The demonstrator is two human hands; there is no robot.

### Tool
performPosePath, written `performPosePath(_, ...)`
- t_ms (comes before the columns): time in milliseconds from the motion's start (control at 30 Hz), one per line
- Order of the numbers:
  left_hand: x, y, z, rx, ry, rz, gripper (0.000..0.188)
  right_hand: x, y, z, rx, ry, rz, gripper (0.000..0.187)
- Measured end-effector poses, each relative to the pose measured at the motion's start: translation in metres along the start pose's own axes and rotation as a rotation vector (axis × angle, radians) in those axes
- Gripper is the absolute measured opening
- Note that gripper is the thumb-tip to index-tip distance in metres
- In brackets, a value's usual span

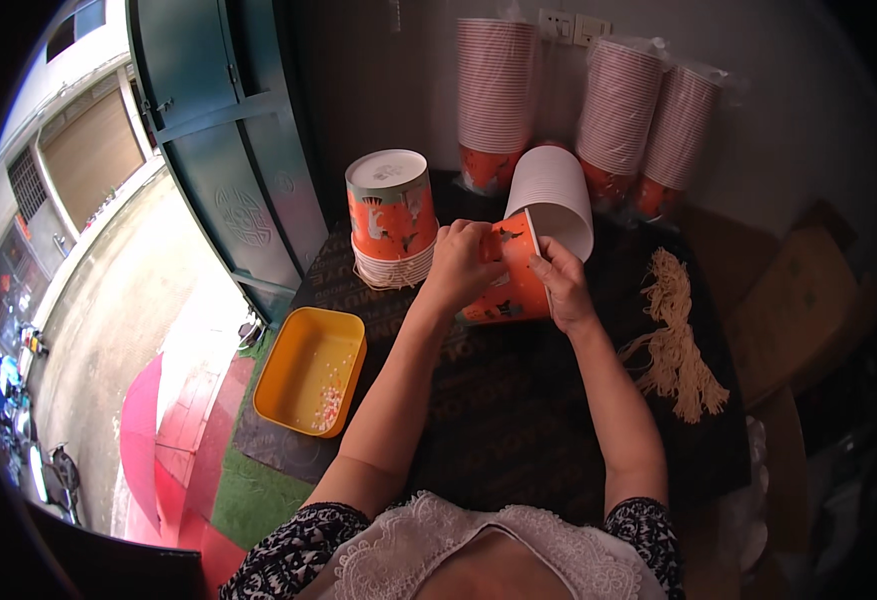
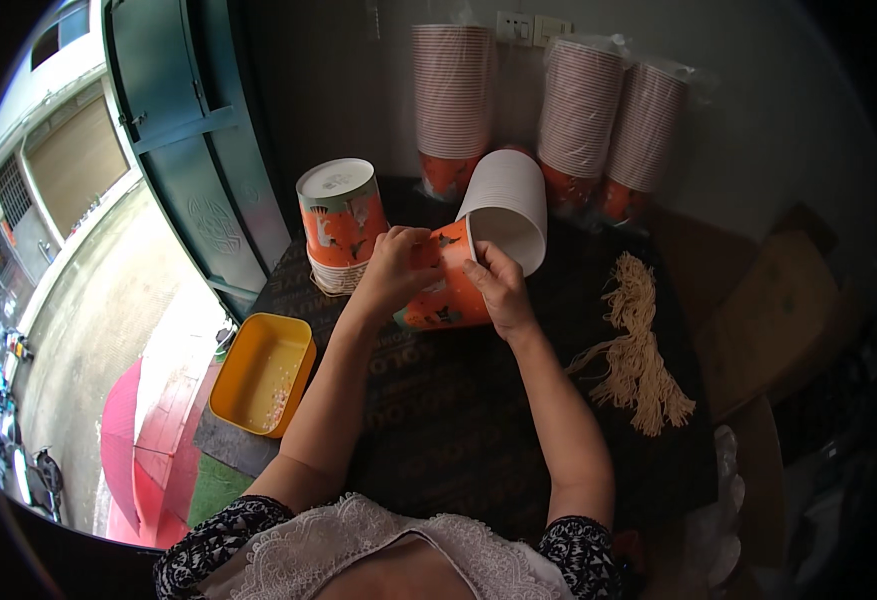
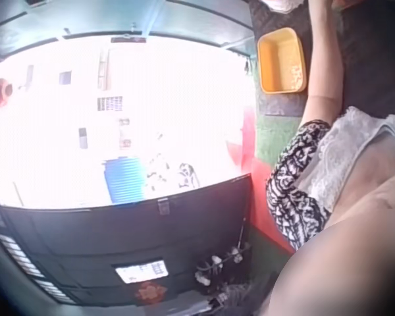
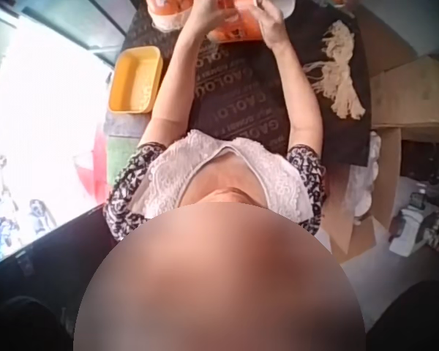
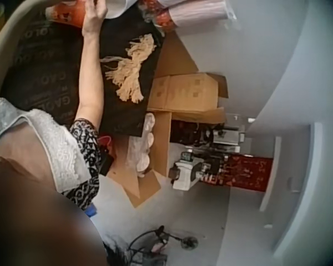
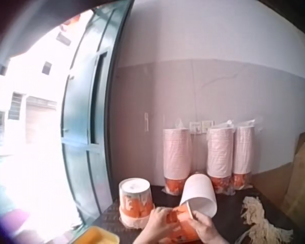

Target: Attaching string handles to decorative paper buckets by threading them through pre-punched holes.

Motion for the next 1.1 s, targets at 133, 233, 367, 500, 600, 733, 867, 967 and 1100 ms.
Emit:
performPosePath(133,0.001,0.003,-0.002,0.079,-0.051,0.02,0.047,0.008,-0.002,-0.004,-0.061,-0.03,-0.008,0.021)
performPosePath(233,0.0,0.003,0.0,0.078,-0.069,0.073,0.039,0.006,-0.003,-0.004,-0.057,-0.005,-0.003,0.023)
performPosePath(367,0.006,0.005,-0.01,0.025,-0.145,0.089,0.031,0.008,-0.002,-0.002,-0.054,0.006,-0.008,0.022)
performPosePath(500,0.012,0.004,-0.008,0.037,-0.181,0.118,0.022,0.002,0.0,0.007,-0.019,0.026,0.053,0.019)
performPosePath(600,0.011,0.003,-0.001,0.053,-0.214,0.154,0.018,0.002,0.0,0.009,-0.016,0.01,0.069,0.019)
performPosePath(733,0.009,0.002,0.001,0.063,-0.263,0.174,0.014,0.014,-0.002,0.004,-0.022,0.045,0.06,0.019)
performPosePath(867,0.012,0.003,0.0,0.063,-0.223,0.146,0.014,0.012,-0.003,0.004,-0.029,0.028,0.042,0.022)
performPosePath(967,0.012,0.003,-0.001,0.05,-0.225,0.137,0.013,0.011,-0.002,0.004,-0.034,0.009,0.049,0.021)
performPosePath(1100,0.015,0.002,0.0,0.052,-0.23,0.115,0.012,0.011,-0.003,0.002,-0.05,-0.047,0.101,0.017)
Point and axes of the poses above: each hand's wrist, its own y-axis towards the middle knuckle, its own x-axis out of the palm, z = x × y, the point moved 6 cm from there along y, towards the middle knuckle, and after that the axes turned 3 degrees about x, right-handed, at the moved point
